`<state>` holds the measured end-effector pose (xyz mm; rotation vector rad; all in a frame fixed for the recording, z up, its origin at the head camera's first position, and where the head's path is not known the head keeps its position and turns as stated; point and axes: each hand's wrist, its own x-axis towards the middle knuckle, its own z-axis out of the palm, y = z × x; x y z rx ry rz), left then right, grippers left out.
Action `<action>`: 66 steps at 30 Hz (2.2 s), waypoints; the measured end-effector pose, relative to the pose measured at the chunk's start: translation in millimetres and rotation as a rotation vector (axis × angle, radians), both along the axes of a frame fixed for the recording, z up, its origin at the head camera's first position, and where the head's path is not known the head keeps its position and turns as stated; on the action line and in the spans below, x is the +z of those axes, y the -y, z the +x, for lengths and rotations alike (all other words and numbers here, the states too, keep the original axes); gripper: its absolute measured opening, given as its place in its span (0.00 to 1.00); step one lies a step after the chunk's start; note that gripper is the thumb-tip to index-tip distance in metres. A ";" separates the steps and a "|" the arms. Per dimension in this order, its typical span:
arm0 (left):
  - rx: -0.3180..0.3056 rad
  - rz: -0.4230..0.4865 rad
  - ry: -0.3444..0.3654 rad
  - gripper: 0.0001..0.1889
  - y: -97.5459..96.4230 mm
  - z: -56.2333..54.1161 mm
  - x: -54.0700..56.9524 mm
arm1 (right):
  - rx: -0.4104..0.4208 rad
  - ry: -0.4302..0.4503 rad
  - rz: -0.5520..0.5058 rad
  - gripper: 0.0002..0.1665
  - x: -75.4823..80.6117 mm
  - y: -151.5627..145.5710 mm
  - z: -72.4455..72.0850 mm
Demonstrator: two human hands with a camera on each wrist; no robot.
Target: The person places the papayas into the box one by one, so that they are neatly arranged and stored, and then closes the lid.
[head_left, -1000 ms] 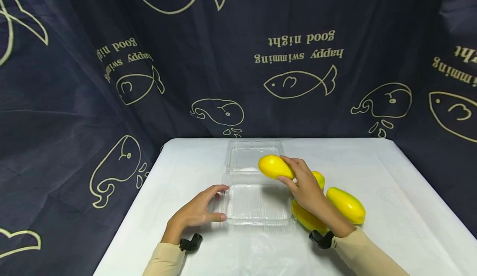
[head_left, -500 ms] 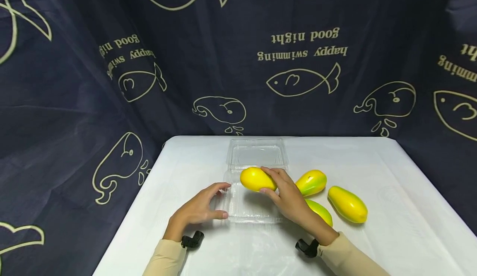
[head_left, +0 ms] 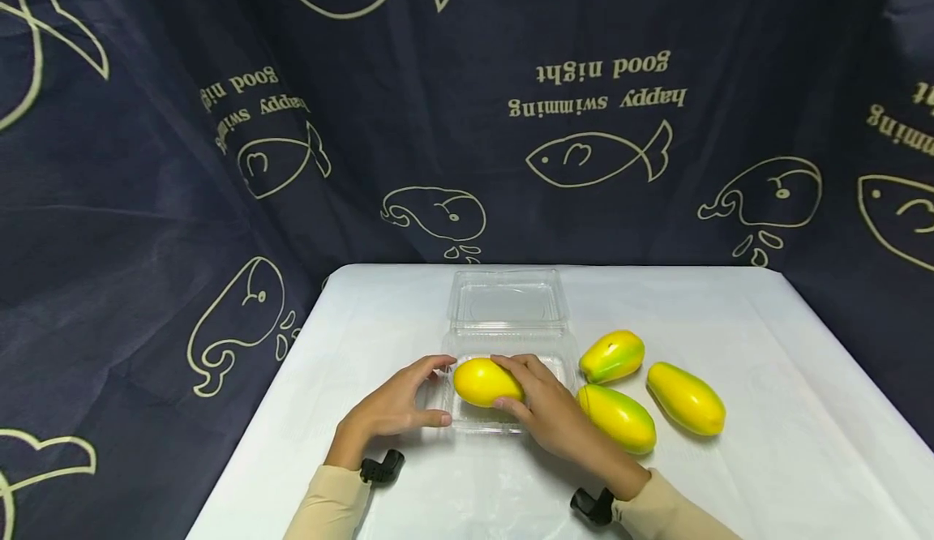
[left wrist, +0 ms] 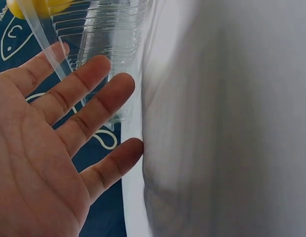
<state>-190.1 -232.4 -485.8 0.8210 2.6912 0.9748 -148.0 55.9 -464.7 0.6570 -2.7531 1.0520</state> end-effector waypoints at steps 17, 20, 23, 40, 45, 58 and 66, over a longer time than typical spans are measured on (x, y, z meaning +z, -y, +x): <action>-0.007 -0.018 0.001 0.45 -0.8 -0.1 1.0 | 0.031 0.019 0.035 0.35 -11.1 7.1 -2.3; -0.007 -0.019 -0.001 0.45 -2.0 0.1 1.4 | 0.039 0.023 0.043 0.36 -11.9 8.1 -4.1; 0.001 -0.019 0.003 0.45 -2.9 0.4 1.8 | 0.047 0.033 0.046 0.35 -12.5 8.7 -5.1; 0.009 -0.022 0.026 0.47 -3.4 1.2 1.9 | 0.066 0.101 0.054 0.34 -11.5 7.4 -7.4; 0.006 -0.013 0.034 0.47 -3.3 1.7 1.9 | 0.080 0.105 0.050 0.33 -9.8 5.7 -6.6; 0.003 -0.023 0.021 0.45 -3.6 2.3 2.8 | 0.078 0.098 0.012 0.33 -10.0 2.6 -4.1; 0.005 -0.018 0.032 0.46 -4.1 2.1 2.5 | 0.044 0.083 -0.014 0.33 -1.5 -3.1 -4.8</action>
